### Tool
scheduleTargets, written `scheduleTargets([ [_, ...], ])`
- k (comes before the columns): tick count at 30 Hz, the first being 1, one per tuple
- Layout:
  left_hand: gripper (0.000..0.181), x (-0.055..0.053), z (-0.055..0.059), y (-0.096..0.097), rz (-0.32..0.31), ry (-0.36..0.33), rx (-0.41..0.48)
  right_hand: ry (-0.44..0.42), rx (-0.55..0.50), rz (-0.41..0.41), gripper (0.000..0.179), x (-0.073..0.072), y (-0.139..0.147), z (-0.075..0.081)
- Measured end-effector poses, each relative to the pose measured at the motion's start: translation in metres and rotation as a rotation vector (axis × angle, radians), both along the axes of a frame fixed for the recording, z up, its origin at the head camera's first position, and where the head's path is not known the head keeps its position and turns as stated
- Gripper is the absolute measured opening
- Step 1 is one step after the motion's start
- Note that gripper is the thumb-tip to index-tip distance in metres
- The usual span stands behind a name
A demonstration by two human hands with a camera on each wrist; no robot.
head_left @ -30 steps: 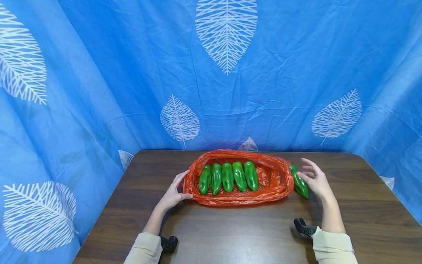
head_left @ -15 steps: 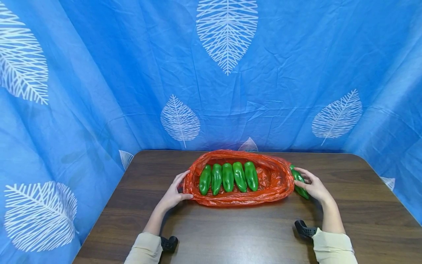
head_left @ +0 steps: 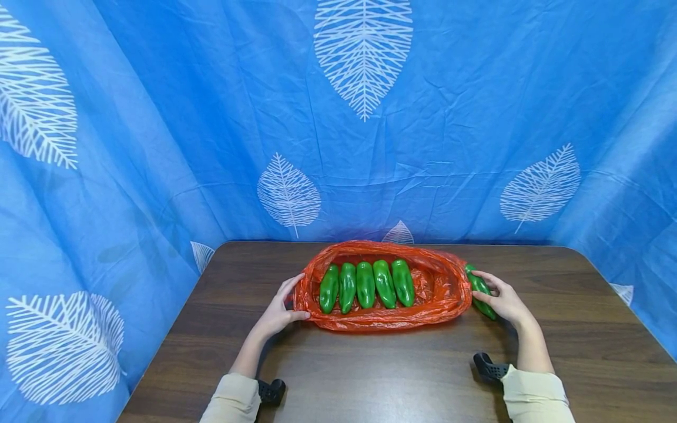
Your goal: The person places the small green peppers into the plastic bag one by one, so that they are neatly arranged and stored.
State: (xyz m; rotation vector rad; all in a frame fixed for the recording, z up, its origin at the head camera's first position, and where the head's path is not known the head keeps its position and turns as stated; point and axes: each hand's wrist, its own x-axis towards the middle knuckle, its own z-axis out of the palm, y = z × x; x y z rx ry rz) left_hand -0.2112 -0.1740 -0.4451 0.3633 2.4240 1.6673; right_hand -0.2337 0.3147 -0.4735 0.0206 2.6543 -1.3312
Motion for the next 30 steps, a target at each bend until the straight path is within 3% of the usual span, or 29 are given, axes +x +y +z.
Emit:
scheduleTargets([
  [10, 0.081, 0.001, 0.001, 0.0, 0.002, 0.008, 0.002, 0.064, 0.016, -0.069, 0.059, 0.004, 0.002, -0.002],
  [19, 0.081, 0.0, 0.0, 0.0, 0.006, 0.008, 0.001, 0.095, -0.169, -0.162, 0.065, 0.007, 0.007, 0.002],
  [27, 0.083, -0.013, -0.031, -0.007, 0.02, 0.057, 0.006, 0.172, -0.298, -0.171, 0.063, 0.009, 0.007, 0.017],
  [30, 0.084, -0.014, -0.032, -0.007, 0.02, 0.054, 0.015, 0.182, -0.341, -0.143, 0.06, 0.007, 0.008, 0.02],
])
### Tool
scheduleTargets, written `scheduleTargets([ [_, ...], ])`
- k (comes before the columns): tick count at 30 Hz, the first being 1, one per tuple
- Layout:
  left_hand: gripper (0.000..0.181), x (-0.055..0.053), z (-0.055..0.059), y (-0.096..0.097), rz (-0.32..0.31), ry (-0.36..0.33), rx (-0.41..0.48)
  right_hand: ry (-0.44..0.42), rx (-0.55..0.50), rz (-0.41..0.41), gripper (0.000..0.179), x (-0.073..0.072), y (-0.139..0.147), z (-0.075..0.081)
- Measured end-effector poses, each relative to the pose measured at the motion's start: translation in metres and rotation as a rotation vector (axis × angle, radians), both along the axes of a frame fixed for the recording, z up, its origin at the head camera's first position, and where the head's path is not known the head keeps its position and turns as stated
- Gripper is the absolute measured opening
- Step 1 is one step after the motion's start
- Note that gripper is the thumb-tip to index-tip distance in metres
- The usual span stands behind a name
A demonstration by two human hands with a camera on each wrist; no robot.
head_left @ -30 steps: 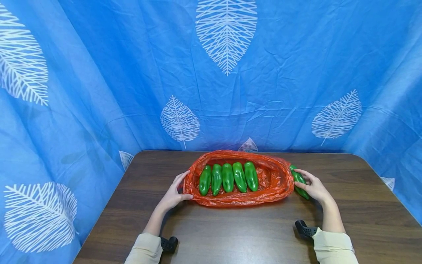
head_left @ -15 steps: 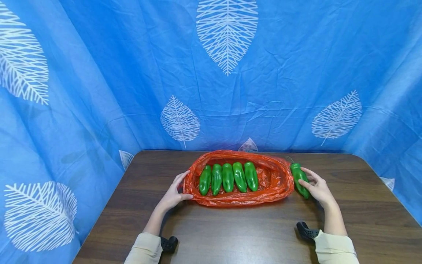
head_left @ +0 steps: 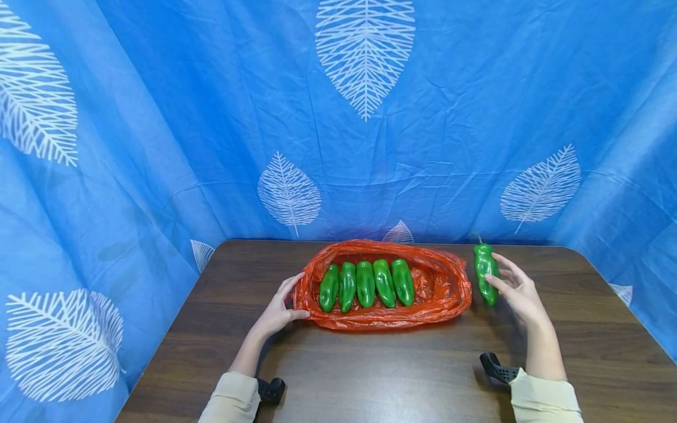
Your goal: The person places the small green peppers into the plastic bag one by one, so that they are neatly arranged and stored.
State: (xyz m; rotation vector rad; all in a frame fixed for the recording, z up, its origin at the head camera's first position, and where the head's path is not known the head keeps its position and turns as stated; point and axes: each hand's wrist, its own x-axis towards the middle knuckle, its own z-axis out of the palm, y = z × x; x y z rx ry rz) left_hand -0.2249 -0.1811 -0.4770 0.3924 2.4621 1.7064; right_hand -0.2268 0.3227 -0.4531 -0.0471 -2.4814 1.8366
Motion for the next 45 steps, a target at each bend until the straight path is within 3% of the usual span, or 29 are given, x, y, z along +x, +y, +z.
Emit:
scheduleTargets([
  [4, 0.083, 0.001, 0.003, 0.0, 0.002, -0.012, -0.007, 0.047, 0.028, 0.028, 0.056, -0.002, -0.003, 0.006],
  [12, 0.08, 0.013, 0.031, 0.007, -0.02, -0.033, -0.015, 0.141, 0.066, 0.176, 0.051, 0.006, -0.035, 0.034],
  [19, 0.081, 0.014, 0.033, 0.007, -0.021, -0.05, -0.017, 0.103, 0.09, 0.312, 0.052, 0.007, -0.057, 0.037],
  [26, 0.081, 0.014, 0.033, 0.007, -0.02, -0.057, -0.007, 0.079, 0.147, 0.421, 0.05, 0.002, -0.074, 0.029],
  [35, 0.081, 0.014, 0.032, 0.006, -0.026, -0.056, -0.009, 0.018, 0.209, 0.448, 0.049, -0.004, -0.086, 0.021],
  [45, 0.081, 0.015, 0.032, 0.006, -0.035, -0.06, 0.0, -0.062, 0.302, 0.369, 0.049, -0.007, -0.089, 0.022],
])
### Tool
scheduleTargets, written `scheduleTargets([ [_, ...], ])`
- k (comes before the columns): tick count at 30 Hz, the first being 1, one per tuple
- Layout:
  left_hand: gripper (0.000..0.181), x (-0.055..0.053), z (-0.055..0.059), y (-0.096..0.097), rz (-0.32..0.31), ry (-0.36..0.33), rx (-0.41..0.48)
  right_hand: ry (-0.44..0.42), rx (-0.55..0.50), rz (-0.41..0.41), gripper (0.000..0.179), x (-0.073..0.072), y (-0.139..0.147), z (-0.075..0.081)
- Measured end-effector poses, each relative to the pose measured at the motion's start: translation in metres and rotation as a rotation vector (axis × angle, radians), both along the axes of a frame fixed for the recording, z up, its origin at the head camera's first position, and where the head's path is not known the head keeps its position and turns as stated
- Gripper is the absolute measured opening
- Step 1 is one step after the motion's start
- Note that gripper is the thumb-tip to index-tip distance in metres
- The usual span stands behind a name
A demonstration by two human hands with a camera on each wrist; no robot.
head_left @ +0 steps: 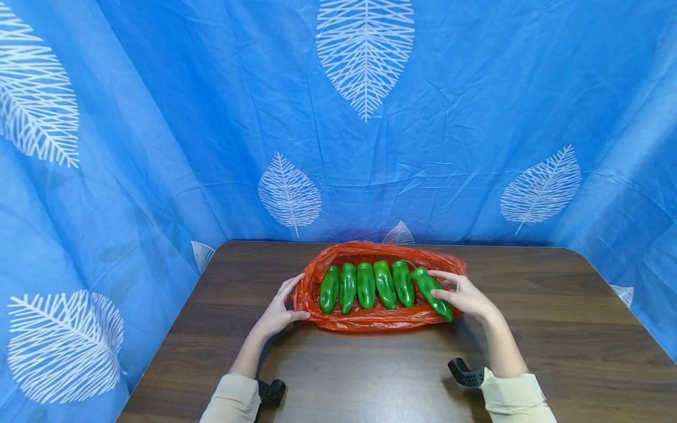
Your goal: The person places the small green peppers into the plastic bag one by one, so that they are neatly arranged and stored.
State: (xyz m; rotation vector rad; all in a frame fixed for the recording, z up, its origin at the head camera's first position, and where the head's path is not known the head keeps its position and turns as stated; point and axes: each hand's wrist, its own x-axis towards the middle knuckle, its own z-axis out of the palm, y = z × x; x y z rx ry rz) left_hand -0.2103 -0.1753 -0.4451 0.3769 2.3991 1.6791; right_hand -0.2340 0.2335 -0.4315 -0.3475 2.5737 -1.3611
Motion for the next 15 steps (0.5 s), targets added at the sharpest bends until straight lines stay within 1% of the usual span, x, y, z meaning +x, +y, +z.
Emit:
scheduleTargets([
  [5, 0.081, -0.0003, -0.0005, 0.0001, 0.006, -0.003, -0.005, -0.005, 0.049, -0.033, 0.047, -0.0021, -0.0021, -0.0006],
  [10, 0.081, -0.0004, -0.0016, -0.0002, 0.009, -0.004, -0.013, -0.03, 0.055, -0.067, 0.047, -0.0024, -0.0052, -0.0002],
  [15, 0.081, -0.0003, -0.0015, -0.0004, 0.009, -0.002, -0.019, -0.05, 0.075, -0.102, 0.048, -0.007, -0.0086, -0.0043],
])
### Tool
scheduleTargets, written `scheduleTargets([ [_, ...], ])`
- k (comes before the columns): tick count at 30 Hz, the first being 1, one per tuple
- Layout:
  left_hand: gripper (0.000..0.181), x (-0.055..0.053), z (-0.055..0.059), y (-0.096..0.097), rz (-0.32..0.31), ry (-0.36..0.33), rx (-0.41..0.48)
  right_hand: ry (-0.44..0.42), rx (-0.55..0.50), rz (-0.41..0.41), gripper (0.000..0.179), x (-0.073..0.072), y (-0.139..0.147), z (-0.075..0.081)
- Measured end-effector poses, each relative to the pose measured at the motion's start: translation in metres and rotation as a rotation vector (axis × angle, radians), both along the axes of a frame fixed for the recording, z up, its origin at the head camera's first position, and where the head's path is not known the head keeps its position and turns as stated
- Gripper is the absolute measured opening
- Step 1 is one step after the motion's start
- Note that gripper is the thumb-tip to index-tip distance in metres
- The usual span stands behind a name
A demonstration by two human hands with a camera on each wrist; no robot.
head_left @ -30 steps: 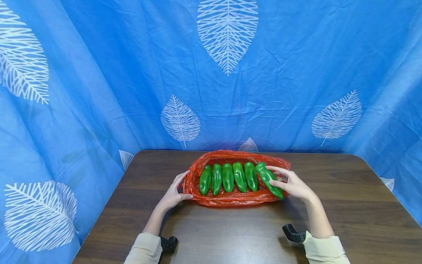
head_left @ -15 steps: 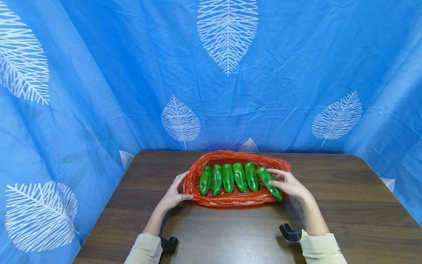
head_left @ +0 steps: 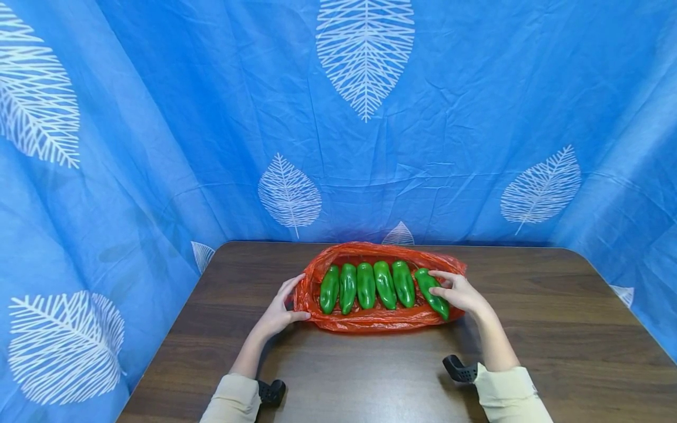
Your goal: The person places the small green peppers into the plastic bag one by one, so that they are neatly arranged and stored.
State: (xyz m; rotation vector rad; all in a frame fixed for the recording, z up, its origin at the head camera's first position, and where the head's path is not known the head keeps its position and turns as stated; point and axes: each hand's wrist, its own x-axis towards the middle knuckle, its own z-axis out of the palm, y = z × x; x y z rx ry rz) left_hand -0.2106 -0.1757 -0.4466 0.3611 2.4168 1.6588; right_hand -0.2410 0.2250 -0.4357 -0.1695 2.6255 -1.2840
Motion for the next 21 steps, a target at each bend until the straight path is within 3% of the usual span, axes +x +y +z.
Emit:
scheduleTargets([
  [10, 0.081, 0.001, 0.001, 0.0, -0.005, 0.005, 0.0, 0.005, -0.026, -0.061, 0.048, -0.011, -0.011, -0.01],
  [21, 0.081, 0.001, 0.001, 0.0, -0.004, 0.006, -0.005, 0.11, -0.009, -0.129, 0.05, -0.023, -0.019, -0.026],
])
